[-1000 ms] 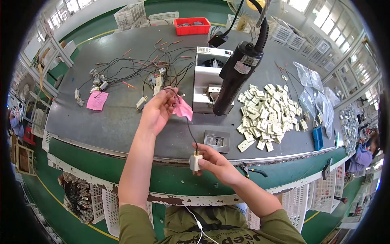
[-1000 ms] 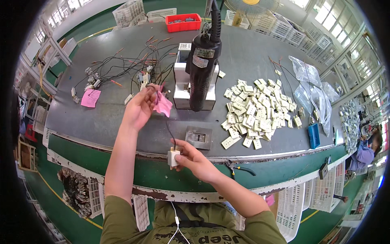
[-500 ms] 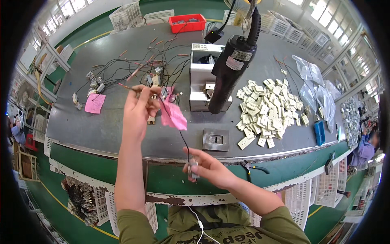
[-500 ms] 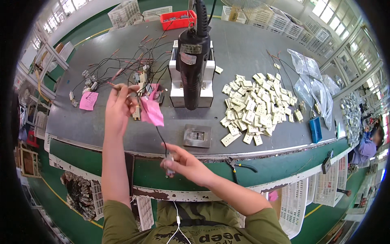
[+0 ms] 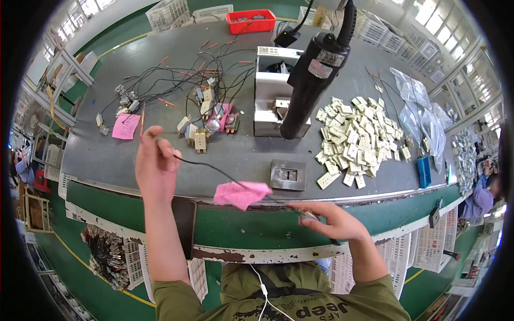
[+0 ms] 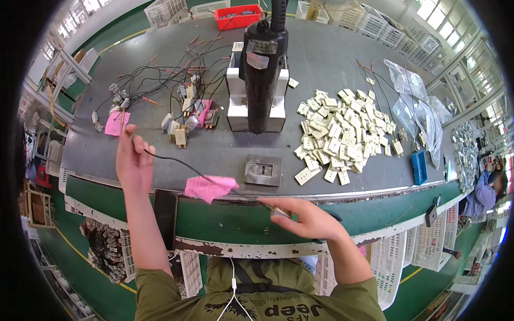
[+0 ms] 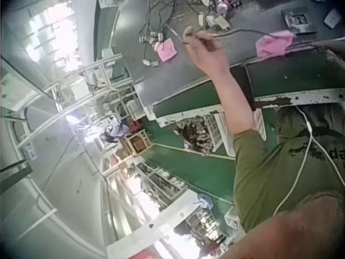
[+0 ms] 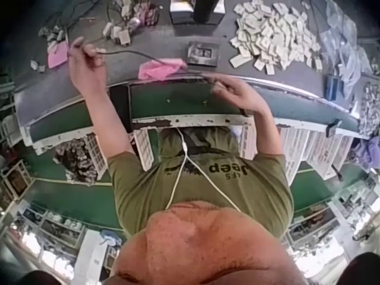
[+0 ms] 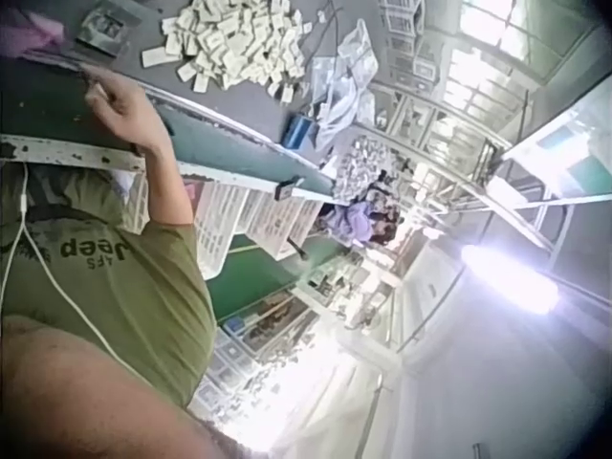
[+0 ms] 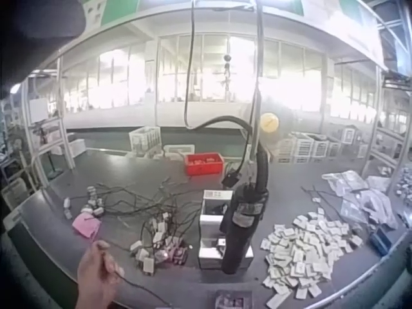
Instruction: Manually attaching small plastic connectors to ends of electrical wires on an assembly line.
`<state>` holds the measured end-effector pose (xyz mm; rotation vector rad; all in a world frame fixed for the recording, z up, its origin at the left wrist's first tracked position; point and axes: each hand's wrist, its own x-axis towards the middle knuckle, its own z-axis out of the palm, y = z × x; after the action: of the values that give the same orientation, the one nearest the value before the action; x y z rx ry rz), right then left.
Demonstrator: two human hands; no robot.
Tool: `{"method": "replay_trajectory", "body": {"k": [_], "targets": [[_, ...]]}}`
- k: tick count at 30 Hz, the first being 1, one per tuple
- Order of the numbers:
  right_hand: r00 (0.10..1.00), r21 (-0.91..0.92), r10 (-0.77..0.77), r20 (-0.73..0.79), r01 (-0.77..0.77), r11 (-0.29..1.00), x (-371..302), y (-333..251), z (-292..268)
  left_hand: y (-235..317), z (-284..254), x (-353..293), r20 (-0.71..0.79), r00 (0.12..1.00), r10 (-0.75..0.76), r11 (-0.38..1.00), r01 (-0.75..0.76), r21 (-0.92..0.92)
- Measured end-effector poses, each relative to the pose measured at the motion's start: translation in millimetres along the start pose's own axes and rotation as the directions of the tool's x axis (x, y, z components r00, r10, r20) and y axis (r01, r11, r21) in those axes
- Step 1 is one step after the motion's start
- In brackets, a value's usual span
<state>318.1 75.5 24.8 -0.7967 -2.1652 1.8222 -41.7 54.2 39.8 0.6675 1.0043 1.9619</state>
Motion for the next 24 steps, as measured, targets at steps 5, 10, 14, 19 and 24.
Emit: {"method": "replay_trajectory", "body": {"k": [5, 10, 14, 19, 24], "targets": [[0.951, -0.385, -0.071, -0.300, -0.053, 0.922, -5, 9, 1, 14, -36, -1, 0.241, 0.969, -0.064, 0.964, 0.123, -0.237], [0.895, -0.451, -0.194, -0.401, -0.009, 0.892, -10, 18, -2, 22, -33, -14, 0.431, 0.892, -0.135, 0.937, 0.257, -0.238], [0.888, -0.430, -0.287, -0.359, 0.116, 0.895, -13, 24, -3, 29, -35, -18, 0.636, 0.765, 0.100, 0.900, 0.203, -0.386], [0.883, -0.476, -0.354, -0.309, 0.178, 0.861, -11, 19, -3, 33, -24, -22, 0.588, 0.754, 0.294, 0.853, 0.071, -0.517], [0.796, -0.575, -0.443, -0.413, 0.149, 0.804, -5, 20, 4, 3, 8, -51, 0.496, 0.860, -0.117, 0.986, 0.042, 0.160]]}}
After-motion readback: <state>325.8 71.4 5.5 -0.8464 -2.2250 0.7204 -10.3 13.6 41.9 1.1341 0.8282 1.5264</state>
